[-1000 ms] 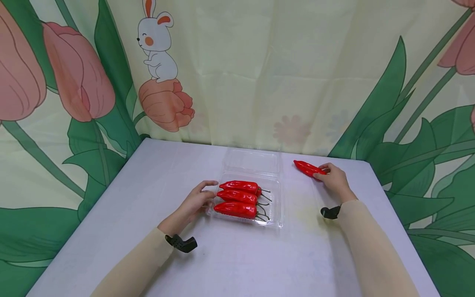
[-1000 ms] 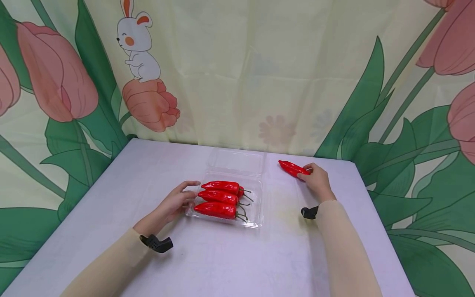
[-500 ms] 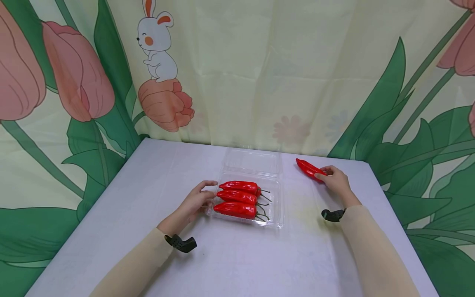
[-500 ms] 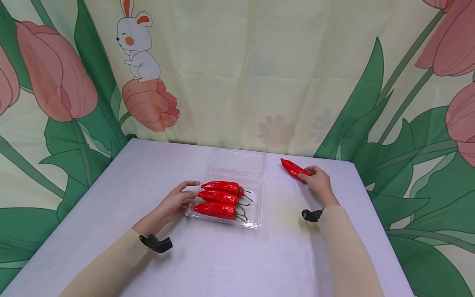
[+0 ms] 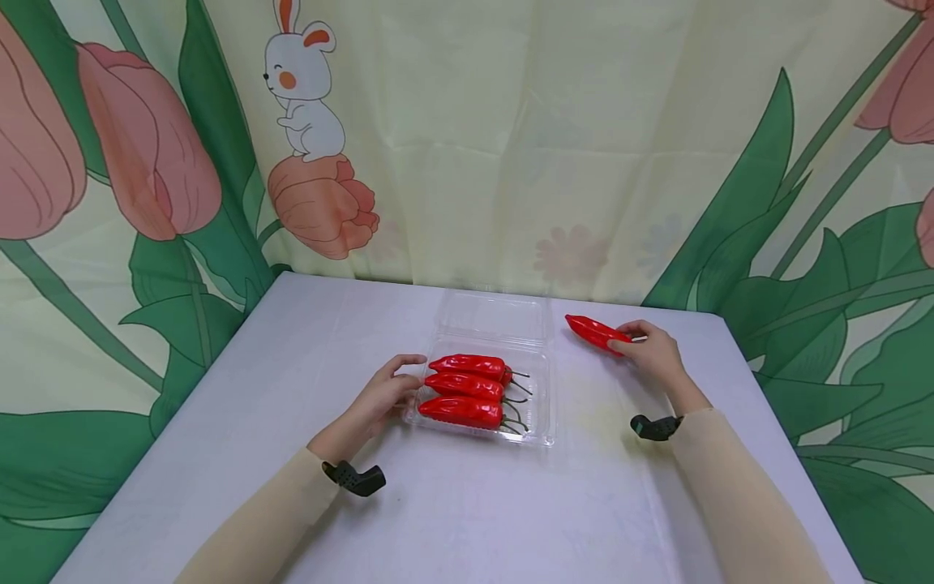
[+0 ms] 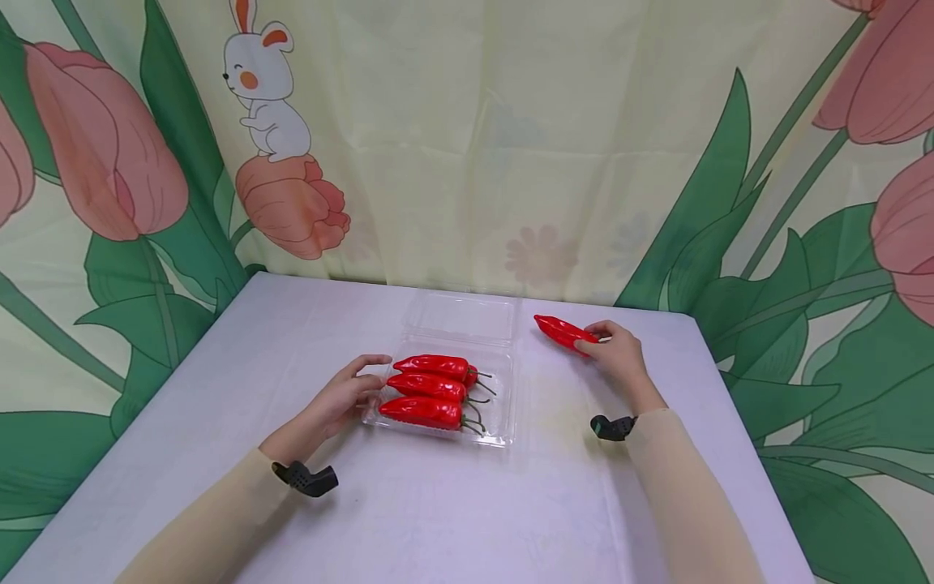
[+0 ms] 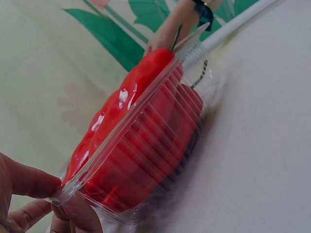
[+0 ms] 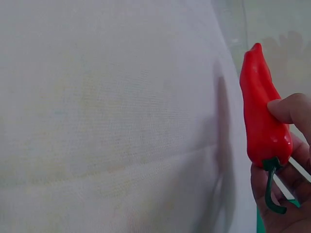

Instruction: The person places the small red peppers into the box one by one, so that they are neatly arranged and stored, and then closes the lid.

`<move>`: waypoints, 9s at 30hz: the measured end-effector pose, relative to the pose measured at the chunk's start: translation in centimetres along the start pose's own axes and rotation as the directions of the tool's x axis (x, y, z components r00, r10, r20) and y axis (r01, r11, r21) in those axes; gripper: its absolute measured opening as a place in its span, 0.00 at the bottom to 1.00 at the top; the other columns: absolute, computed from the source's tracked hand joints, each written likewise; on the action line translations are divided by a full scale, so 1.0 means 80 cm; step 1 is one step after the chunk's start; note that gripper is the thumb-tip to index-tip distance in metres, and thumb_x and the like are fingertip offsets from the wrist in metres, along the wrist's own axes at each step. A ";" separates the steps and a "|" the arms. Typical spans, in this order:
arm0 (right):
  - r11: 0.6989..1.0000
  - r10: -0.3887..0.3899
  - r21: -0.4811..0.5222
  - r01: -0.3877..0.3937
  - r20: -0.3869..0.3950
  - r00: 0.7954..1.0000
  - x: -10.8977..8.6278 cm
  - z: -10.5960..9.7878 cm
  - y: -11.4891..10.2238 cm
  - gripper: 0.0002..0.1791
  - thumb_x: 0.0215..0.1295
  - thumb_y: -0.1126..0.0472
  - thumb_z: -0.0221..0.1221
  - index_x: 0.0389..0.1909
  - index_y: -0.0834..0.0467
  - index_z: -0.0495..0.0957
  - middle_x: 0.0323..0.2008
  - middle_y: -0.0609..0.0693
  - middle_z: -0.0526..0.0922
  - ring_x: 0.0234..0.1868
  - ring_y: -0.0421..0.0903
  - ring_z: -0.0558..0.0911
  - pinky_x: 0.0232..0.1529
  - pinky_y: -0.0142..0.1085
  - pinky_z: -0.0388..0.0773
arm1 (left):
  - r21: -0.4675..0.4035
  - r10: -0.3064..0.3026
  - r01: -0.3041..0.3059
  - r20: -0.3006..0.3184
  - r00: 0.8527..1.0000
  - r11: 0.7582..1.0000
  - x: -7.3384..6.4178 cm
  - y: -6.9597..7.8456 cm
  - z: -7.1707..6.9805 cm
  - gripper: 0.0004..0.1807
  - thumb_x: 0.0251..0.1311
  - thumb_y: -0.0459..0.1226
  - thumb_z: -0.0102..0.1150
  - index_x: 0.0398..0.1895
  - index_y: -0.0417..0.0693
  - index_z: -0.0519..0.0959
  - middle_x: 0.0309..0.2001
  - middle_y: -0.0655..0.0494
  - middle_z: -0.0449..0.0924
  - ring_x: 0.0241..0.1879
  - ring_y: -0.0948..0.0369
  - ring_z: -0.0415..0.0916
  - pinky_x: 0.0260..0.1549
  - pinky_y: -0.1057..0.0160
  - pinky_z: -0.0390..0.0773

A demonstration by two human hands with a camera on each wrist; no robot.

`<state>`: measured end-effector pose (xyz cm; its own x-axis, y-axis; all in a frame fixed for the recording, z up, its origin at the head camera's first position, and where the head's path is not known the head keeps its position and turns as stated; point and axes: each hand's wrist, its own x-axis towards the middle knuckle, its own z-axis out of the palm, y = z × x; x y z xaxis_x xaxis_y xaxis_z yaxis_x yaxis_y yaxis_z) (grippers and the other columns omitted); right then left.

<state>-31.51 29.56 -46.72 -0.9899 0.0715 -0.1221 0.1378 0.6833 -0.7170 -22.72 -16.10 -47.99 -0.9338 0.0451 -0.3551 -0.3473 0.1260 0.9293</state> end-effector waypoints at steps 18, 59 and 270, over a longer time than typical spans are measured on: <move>0.993 -0.119 0.006 0.119 -0.014 0.993 -0.024 -0.001 -0.042 0.31 0.67 0.50 0.68 0.65 0.60 0.74 0.63 0.64 0.75 0.60 0.62 0.75 0.48 0.41 0.83 | 0.014 -0.009 0.009 -0.010 1.000 1.000 0.000 0.002 0.001 0.27 0.68 0.37 0.57 0.71 0.55 0.70 0.45 0.47 0.81 0.25 0.59 0.72 0.27 0.66 0.75; 0.925 -0.379 0.055 0.375 0.090 0.921 -0.058 0.088 -0.150 0.16 0.62 0.63 0.71 0.51 0.57 0.86 0.52 0.56 0.83 0.50 0.55 0.83 0.46 0.43 0.86 | 0.012 0.008 -0.008 -0.021 1.000 1.000 0.001 -0.003 0.000 0.28 0.66 0.38 0.60 0.70 0.53 0.70 0.42 0.46 0.84 0.22 0.60 0.71 0.27 0.67 0.75; 0.942 -0.172 0.311 -0.128 0.772 0.612 -0.063 0.056 -0.031 0.11 0.73 0.61 0.56 0.38 0.63 0.84 0.31 0.50 0.88 0.27 0.38 0.82 0.31 0.27 0.81 | 0.316 -0.138 -0.051 0.547 0.826 0.947 0.049 0.014 -0.037 0.18 0.69 0.45 0.59 0.45 0.38 0.85 0.34 0.53 0.87 0.18 0.63 0.66 0.20 0.68 0.61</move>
<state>-26.75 24.29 -47.41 -0.6043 -0.6351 -0.4811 0.2662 0.4082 -0.8732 -27.02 -18.74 -48.06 -0.6758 0.5615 -0.4774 -0.2542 0.4305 0.8661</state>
